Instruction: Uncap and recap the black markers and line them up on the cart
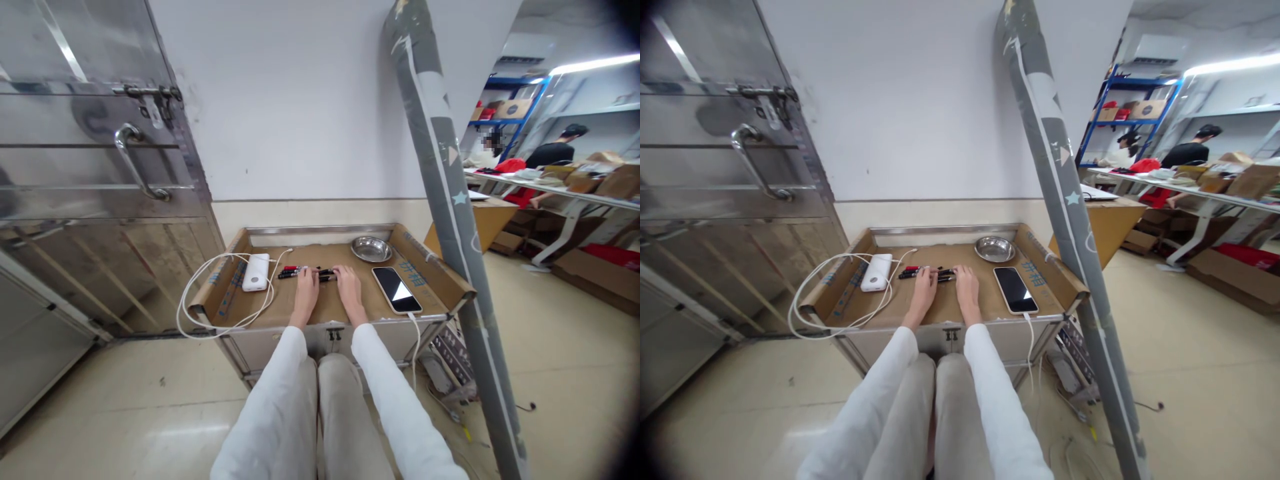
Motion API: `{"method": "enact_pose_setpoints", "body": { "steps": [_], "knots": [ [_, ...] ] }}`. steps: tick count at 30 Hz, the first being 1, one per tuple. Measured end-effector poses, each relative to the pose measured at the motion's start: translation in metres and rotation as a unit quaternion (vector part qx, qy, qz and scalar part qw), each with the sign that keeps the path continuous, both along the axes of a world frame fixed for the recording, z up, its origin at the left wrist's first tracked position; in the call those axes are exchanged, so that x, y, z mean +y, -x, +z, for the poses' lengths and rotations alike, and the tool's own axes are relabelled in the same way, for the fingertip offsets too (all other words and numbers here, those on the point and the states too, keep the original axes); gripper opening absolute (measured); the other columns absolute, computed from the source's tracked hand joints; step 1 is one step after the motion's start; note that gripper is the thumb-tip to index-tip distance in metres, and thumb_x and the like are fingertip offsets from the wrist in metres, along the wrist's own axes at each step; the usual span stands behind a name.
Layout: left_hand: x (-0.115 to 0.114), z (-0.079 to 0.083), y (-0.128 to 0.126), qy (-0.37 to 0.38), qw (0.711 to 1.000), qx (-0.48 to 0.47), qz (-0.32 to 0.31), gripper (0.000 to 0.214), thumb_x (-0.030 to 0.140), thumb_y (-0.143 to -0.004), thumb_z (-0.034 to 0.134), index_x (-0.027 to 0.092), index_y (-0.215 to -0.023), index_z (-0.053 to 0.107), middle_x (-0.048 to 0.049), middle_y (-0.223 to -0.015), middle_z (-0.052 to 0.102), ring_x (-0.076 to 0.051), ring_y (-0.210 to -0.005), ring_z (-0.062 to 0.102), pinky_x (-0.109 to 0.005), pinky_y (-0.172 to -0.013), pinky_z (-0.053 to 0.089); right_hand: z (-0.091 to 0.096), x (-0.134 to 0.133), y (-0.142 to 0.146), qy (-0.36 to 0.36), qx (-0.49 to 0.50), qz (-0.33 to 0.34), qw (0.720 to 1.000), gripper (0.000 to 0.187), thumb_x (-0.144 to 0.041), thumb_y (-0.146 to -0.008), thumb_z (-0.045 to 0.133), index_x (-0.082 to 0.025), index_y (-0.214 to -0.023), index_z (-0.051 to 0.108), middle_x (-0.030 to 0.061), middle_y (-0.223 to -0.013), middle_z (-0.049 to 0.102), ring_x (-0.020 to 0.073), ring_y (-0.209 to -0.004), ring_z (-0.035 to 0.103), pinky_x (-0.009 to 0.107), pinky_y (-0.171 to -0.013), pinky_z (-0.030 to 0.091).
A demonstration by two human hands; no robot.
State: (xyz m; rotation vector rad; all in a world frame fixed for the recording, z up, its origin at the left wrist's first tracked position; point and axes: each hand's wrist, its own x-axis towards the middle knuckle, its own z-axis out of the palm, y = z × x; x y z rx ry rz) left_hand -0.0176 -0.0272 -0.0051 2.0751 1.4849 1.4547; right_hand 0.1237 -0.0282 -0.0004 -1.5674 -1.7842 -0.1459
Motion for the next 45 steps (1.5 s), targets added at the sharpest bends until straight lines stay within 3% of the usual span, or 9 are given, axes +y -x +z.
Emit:
{"method": "enact_pose_setpoints", "body": {
  "steps": [4,7,14,17,20,28,32,38,45],
  "knots": [
    [-0.013,0.004,0.011,0.002,0.990,0.080,-0.114,0.022,0.007,-0.084,0.039,0.018,-0.095,0.054,-0.0079,-0.099,0.054,-0.019,-0.095,0.055,-0.037,-0.091,0.046,0.000,-0.002,0.000,-0.021,-0.027,0.008,0.999,0.026,-0.021,-0.094,0.039,-0.018,-0.100,0.064,0.0084,-0.095,0.064,0.0204,-0.090,0.054,0.030,-0.083,0.041],
    [-0.016,0.001,0.016,0.015,0.982,0.124,-0.145,0.017,0.009,-0.081,0.048,0.018,-0.094,0.055,-0.0070,-0.096,0.054,-0.019,-0.094,0.055,-0.038,-0.091,0.047,0.000,-0.003,0.001,-0.022,-0.036,0.020,0.999,0.027,-0.022,-0.094,0.038,-0.019,-0.101,0.064,0.0081,-0.095,0.063,0.0204,-0.091,0.054,0.030,-0.083,0.041],
    [-0.009,-0.001,0.012,0.046,0.984,0.123,-0.124,0.009,0.011,-0.085,0.049,0.018,-0.083,0.056,-0.0055,-0.087,0.055,-0.020,-0.089,0.056,-0.038,-0.087,0.047,0.001,-0.005,0.001,-0.018,-0.037,0.034,0.999,0.028,-0.024,-0.094,0.038,-0.020,-0.103,0.065,0.0078,-0.094,0.060,0.0195,-0.090,0.053,0.030,-0.083,0.041],
    [-0.005,0.005,0.005,0.020,0.993,0.054,-0.107,0.010,0.015,-0.088,0.045,0.019,-0.091,0.054,-0.0053,-0.093,0.056,-0.017,-0.087,0.056,-0.035,-0.085,0.047,0.001,-0.004,0.002,-0.014,-0.042,0.042,0.998,0.028,-0.024,-0.094,0.039,-0.020,-0.102,0.065,0.0080,-0.095,0.059,0.0194,-0.091,0.052,0.029,-0.083,0.041],
    [0.004,0.008,-0.001,0.005,0.999,-0.002,-0.045,0.007,0.017,-0.090,0.044,0.019,-0.091,0.051,-0.0061,-0.094,0.056,-0.017,-0.088,0.056,-0.034,-0.084,0.047,0.002,-0.006,0.002,-0.004,-0.042,0.050,0.998,0.026,-0.024,-0.093,0.041,-0.020,-0.100,0.066,0.0079,-0.095,0.059,0.0195,-0.092,0.052,0.029,-0.082,0.042],
    [0.008,0.005,-0.002,0.002,0.996,0.084,-0.003,0.015,0.010,-0.089,0.037,0.018,-0.094,0.050,-0.0091,-0.099,0.057,-0.020,-0.098,0.055,-0.039,-0.088,0.046,0.004,-0.009,0.003,0.031,0.000,0.128,0.991,0.023,-0.017,-0.089,0.046,-0.022,-0.105,0.062,0.0053,-0.100,0.062,0.0182,-0.097,0.055,0.031,-0.088,0.043],
    [0.000,0.006,0.000,0.005,0.994,0.105,0.008,0.020,0.007,-0.088,0.034,0.017,-0.094,0.050,-0.0098,-0.099,0.055,-0.020,-0.099,0.054,-0.038,-0.091,0.045,0.002,-0.010,0.002,0.040,0.022,0.119,0.992,0.019,-0.017,-0.089,0.046,-0.020,-0.101,0.061,0.0062,-0.099,0.061,0.0189,-0.096,0.056,0.031,-0.087,0.044],
    [-0.003,0.005,-0.004,0.004,0.990,0.136,-0.047,0.017,0.007,-0.085,0.039,0.017,-0.092,0.051,-0.0084,-0.094,0.055,-0.021,-0.095,0.054,-0.038,-0.089,0.045,0.001,-0.012,0.000,0.039,-0.001,0.087,0.995,0.016,-0.016,-0.089,0.046,-0.018,-0.090,0.062,0.0068,-0.093,0.063,0.0195,-0.091,0.056,0.030,-0.084,0.043],
    [0.000,0.002,-0.004,0.007,0.983,0.177,-0.041,0.012,0.009,-0.083,0.046,0.018,-0.088,0.053,-0.0068,-0.090,0.053,-0.021,-0.092,0.052,-0.040,-0.087,0.044,0.005,-0.015,0.002,0.056,0.018,0.105,0.993,0.021,-0.017,-0.091,0.041,-0.020,-0.099,0.060,0.0051,-0.097,0.065,0.0162,-0.088,0.060,0.025,-0.078,0.043]
  ]
}}
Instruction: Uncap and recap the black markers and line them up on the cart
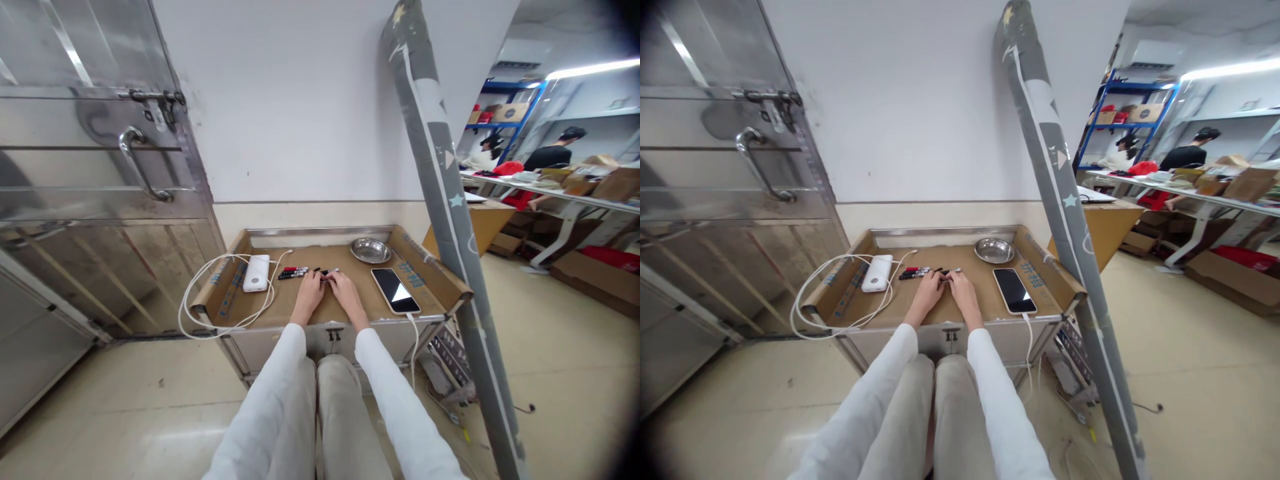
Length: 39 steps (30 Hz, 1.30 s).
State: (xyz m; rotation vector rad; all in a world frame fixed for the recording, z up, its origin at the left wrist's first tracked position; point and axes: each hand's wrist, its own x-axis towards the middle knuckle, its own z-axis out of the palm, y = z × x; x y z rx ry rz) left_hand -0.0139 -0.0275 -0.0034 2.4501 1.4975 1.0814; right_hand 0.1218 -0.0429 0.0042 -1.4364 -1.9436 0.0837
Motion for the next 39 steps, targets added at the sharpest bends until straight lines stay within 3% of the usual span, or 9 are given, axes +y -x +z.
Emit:
{"method": "enact_pose_setpoints", "body": {
  "steps": [6,13,30,34,37,39],
  "knots": [
    [0.001,-0.001,0.000,-0.010,0.999,0.012,0.033,0.010,0.011,-0.086,0.044,0.018,-0.083,0.051,-0.0066,-0.087,0.053,-0.021,-0.088,0.052,-0.039,-0.085,0.044,0.000,-0.001,0.002,-0.035,-0.009,-0.044,0.998,0.026,-0.013,-0.091,0.034,-0.017,-0.099,0.059,0.0071,-0.095,0.065,0.0179,-0.091,0.058,0.027,-0.083,0.042],
    [0.003,-0.002,-0.001,-0.020,0.998,0.014,0.060,0.010,0.013,-0.088,0.042,0.018,-0.082,0.049,-0.0066,-0.085,0.053,-0.021,-0.087,0.053,-0.038,-0.084,0.044,-0.001,0.001,0.002,-0.019,-0.078,-0.076,0.994,0.023,-0.010,-0.087,0.040,-0.018,-0.090,0.061,0.0091,-0.094,0.063,0.0207,-0.091,0.054,0.031,-0.084,0.039],
    [0.013,-0.002,-0.001,-0.025,0.997,0.010,0.074,0.013,0.012,-0.088,0.039,0.017,-0.088,0.051,-0.0090,-0.089,0.055,-0.023,-0.091,0.053,-0.039,-0.087,0.042,-0.005,0.009,0.004,-0.017,-0.096,-0.075,0.992,0.027,-0.009,-0.085,0.039,-0.018,-0.096,0.062,0.0113,-0.099,0.061,0.0229,-0.094,0.051,0.034,-0.085,0.039],
    [0.004,-0.002,0.003,-0.036,0.986,0.011,0.164,0.022,0.009,-0.087,0.032,0.011,-0.096,0.052,-0.0175,-0.098,0.054,-0.028,-0.096,0.053,-0.043,-0.086,0.042,-0.001,0.005,0.004,-0.028,-0.078,-0.055,0.995,0.026,-0.008,-0.084,0.040,-0.019,-0.091,0.062,0.0099,-0.098,0.060,0.0216,-0.094,0.051,0.033,-0.087,0.039],
    [-0.003,-0.003,0.008,-0.033,0.964,-0.005,0.262,0.026,0.008,-0.085,0.032,0.006,-0.105,0.050,-0.0248,-0.110,0.051,-0.033,-0.102,0.051,-0.046,-0.085,0.042,0.001,0.002,0.004,-0.025,-0.063,-0.002,0.998,0.026,-0.007,-0.083,0.041,-0.020,-0.085,0.063,0.0068,-0.094,0.060,0.0196,-0.093,0.051,0.030,-0.088,0.039],
    [-0.006,-0.004,0.012,-0.039,0.955,-0.012,0.293,0.029,0.009,-0.084,0.034,0.005,-0.109,0.048,-0.0270,-0.117,0.049,-0.035,-0.107,0.050,-0.047,-0.087,0.041,0.002,0.002,0.005,-0.015,-0.060,0.028,0.998,0.026,-0.008,-0.083,0.042,-0.021,-0.085,0.064,0.0056,-0.094,0.060,0.0185,-0.094,0.051,0.029,-0.087,0.039]
  ]
}}
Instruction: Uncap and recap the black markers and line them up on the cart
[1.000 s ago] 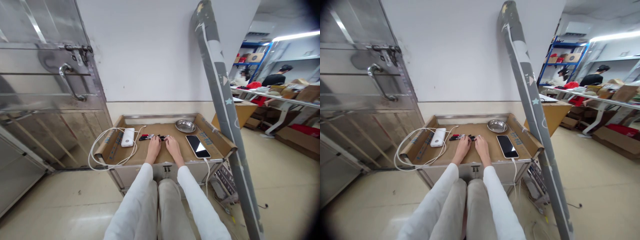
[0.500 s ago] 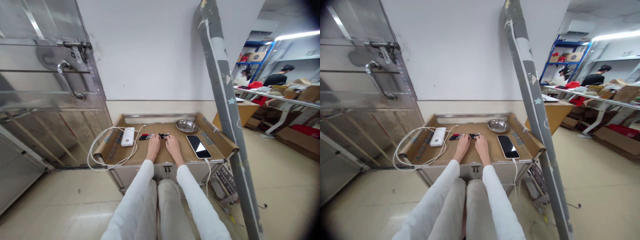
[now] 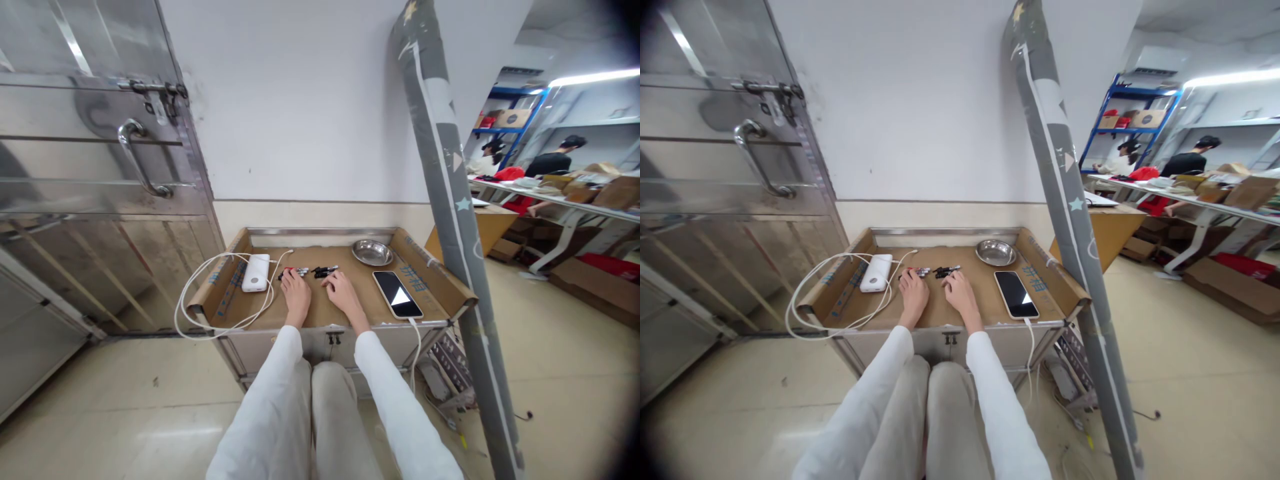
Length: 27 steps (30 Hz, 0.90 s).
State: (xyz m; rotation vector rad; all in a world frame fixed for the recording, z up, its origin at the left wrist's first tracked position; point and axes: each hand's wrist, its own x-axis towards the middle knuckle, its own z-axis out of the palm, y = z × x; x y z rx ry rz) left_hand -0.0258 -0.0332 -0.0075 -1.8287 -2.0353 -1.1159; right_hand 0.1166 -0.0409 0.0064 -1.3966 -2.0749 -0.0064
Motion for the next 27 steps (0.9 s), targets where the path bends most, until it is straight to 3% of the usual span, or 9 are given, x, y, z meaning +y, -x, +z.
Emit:
{"method": "enact_pose_setpoints", "body": {
  "steps": [7,13,22,27],
  "knots": [
    [-0.005,0.004,0.006,0.026,0.998,0.028,0.047,0.033,0.008,-0.085,0.029,0.004,-0.108,0.052,-0.0244,-0.111,0.054,-0.033,-0.107,0.051,-0.045,-0.089,0.041,-0.001,0.002,0.002,0.036,-0.032,-0.021,0.999,0.032,-0.014,-0.085,0.045,-0.025,-0.110,0.063,0.0070,-0.108,0.057,0.0203,-0.102,0.048,0.032,-0.089,0.037],
    [-0.009,0.012,0.001,0.051,0.990,0.074,0.108,0.035,0.009,-0.088,0.025,0.005,-0.107,0.054,-0.0213,-0.107,0.055,-0.031,-0.102,0.052,-0.042,-0.087,0.041,-0.003,0.004,0.001,0.038,-0.027,-0.018,0.999,0.031,-0.015,-0.086,0.044,-0.024,-0.110,0.063,0.0071,-0.109,0.056,0.0200,-0.104,0.047,0.033,-0.089,0.036],
    [-0.008,0.009,0.001,0.043,0.990,0.084,0.106,0.034,0.010,-0.089,0.023,0.007,-0.102,0.054,-0.0204,-0.103,0.054,-0.030,-0.097,0.053,-0.042,-0.084,0.041,-0.008,0.007,-0.001,-0.003,0.005,-0.022,1.000,0.028,-0.011,-0.084,0.043,-0.019,-0.104,0.062,0.0089,-0.103,0.059,0.0220,-0.098,0.050,0.035,-0.088,0.040],
    [-0.006,0.008,0.000,0.033,0.993,0.073,0.089,0.031,0.010,-0.090,0.024,0.007,-0.100,0.054,-0.0197,-0.100,0.055,-0.029,-0.097,0.053,-0.044,-0.085,0.041,-0.008,0.011,0.000,-0.025,0.043,-0.008,0.999,0.034,-0.012,-0.085,0.040,-0.016,-0.114,0.056,0.0102,-0.108,0.057,0.0220,-0.102,0.051,0.038,-0.094,0.041]
  ]
}}
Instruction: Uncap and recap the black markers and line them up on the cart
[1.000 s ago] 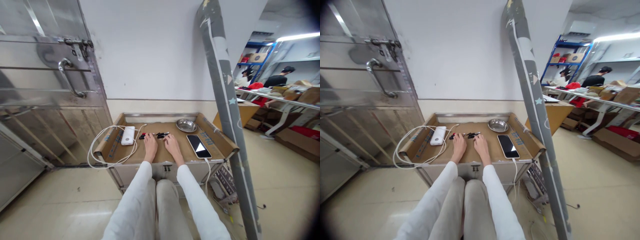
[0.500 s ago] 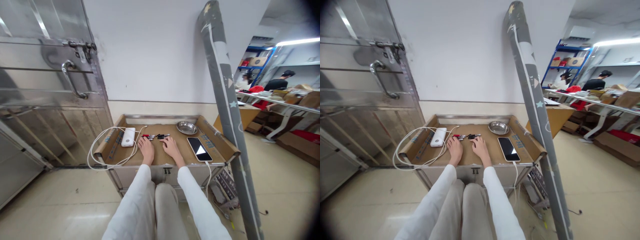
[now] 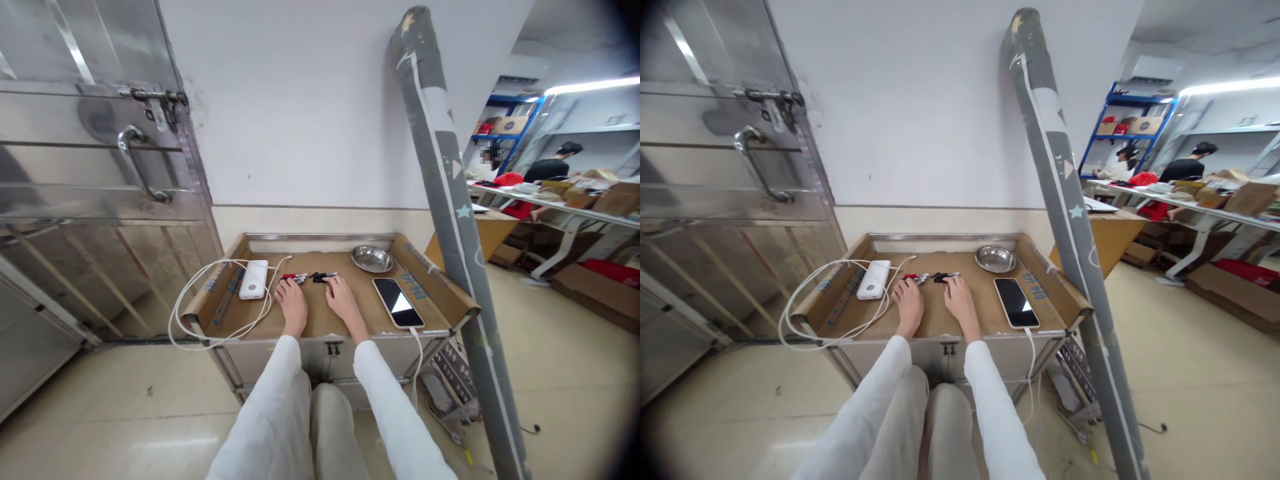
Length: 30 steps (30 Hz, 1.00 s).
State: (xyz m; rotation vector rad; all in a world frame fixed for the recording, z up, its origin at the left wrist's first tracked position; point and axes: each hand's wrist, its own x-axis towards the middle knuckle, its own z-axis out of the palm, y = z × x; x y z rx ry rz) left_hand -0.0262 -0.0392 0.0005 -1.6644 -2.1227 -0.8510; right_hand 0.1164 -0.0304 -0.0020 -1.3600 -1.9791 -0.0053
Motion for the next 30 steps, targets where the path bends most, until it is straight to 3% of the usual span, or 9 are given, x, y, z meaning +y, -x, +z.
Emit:
{"method": "enact_pose_setpoints", "body": {
  "steps": [2,5,8,11,16,21,30],
  "knots": [
    [0.003,0.000,-0.001,-0.008,0.999,-0.012,-0.047,0.028,0.015,-0.092,0.027,0.010,-0.099,0.054,-0.0175,-0.098,0.056,-0.028,-0.095,0.054,-0.044,-0.084,0.042,0.002,0.000,0.001,-0.002,0.026,0.010,1.000,0.040,-0.013,-0.085,0.040,-0.017,-0.124,0.050,0.0108,-0.115,0.054,0.0215,-0.107,0.051,0.038,-0.097,0.041],
    [0.008,0.000,-0.001,-0.006,0.980,-0.029,-0.198,0.023,0.023,-0.094,0.034,0.015,-0.100,0.054,-0.0128,-0.097,0.057,-0.023,-0.088,0.058,-0.035,-0.080,0.046,0.005,-0.002,0.002,0.006,0.057,0.038,0.998,0.047,-0.015,-0.086,0.040,-0.021,-0.132,0.041,0.0099,-0.122,0.050,0.0203,-0.112,0.051,0.037,-0.097,0.043],
    [0.013,0.000,-0.001,-0.007,0.940,-0.077,-0.331,0.018,0.026,-0.094,0.039,0.020,-0.101,0.054,-0.0085,-0.102,0.056,-0.018,-0.086,0.061,-0.029,-0.075,0.048,0.007,-0.003,0.001,0.005,0.077,0.058,0.995,0.042,-0.014,-0.086,0.038,-0.022,-0.126,0.048,0.0091,-0.118,0.053,0.0198,-0.111,0.052,0.038,-0.098,0.043],
    [0.017,0.000,0.000,-0.043,0.902,-0.151,-0.401,0.013,0.026,-0.091,0.046,0.022,-0.100,0.054,-0.0055,-0.100,0.057,-0.017,-0.089,0.061,-0.030,-0.081,0.049,0.005,-0.001,0.000,0.007,0.091,0.071,0.993,0.036,-0.013,-0.087,0.038,-0.022,-0.117,0.056,0.0084,-0.110,0.058,0.0193,-0.104,0.056,0.037,-0.095,0.045],
    [0.018,0.001,0.004,-0.133,0.879,-0.245,-0.387,0.017,0.026,-0.087,0.054,0.019,-0.103,0.052,-0.0074,-0.098,0.057,-0.018,-0.091,0.060,-0.034,-0.082,0.052,-0.003,0.005,0.000,0.024,0.107,0.082,0.991,0.038,-0.013,-0.087,0.037,-0.023,-0.119,0.056,0.0079,-0.115,0.059,0.0184,-0.106,0.057,0.036,-0.096,0.045],
    [0.017,0.002,0.005,-0.156,0.861,-0.284,-0.392,0.022,0.028,-0.088,0.052,0.019,-0.108,0.051,-0.0082,-0.101,0.057,-0.017,-0.091,0.061,-0.031,-0.076,0.055,-0.005,0.007,0.000,0.035,0.123,0.097,0.987,0.042,-0.012,-0.086,0.039,-0.023,-0.123,0.056,0.0080,-0.121,0.060,0.0183,-0.111,0.057,0.036,-0.098,0.044],
    [0.008,0.007,0.010,-0.145,0.878,-0.269,-0.368,0.020,0.022,-0.094,0.037,0.019,-0.110,0.050,-0.0098,-0.106,0.056,-0.018,-0.102,0.055,-0.037,-0.089,0.048,-0.009,0.010,-0.003,0.047,0.136,0.065,0.987,0.039,-0.013,-0.085,0.044,-0.024,-0.120,0.057,0.0060,-0.118,0.063,0.0187,-0.108,0.060,0.036,-0.096,0.046]
  ]
}}
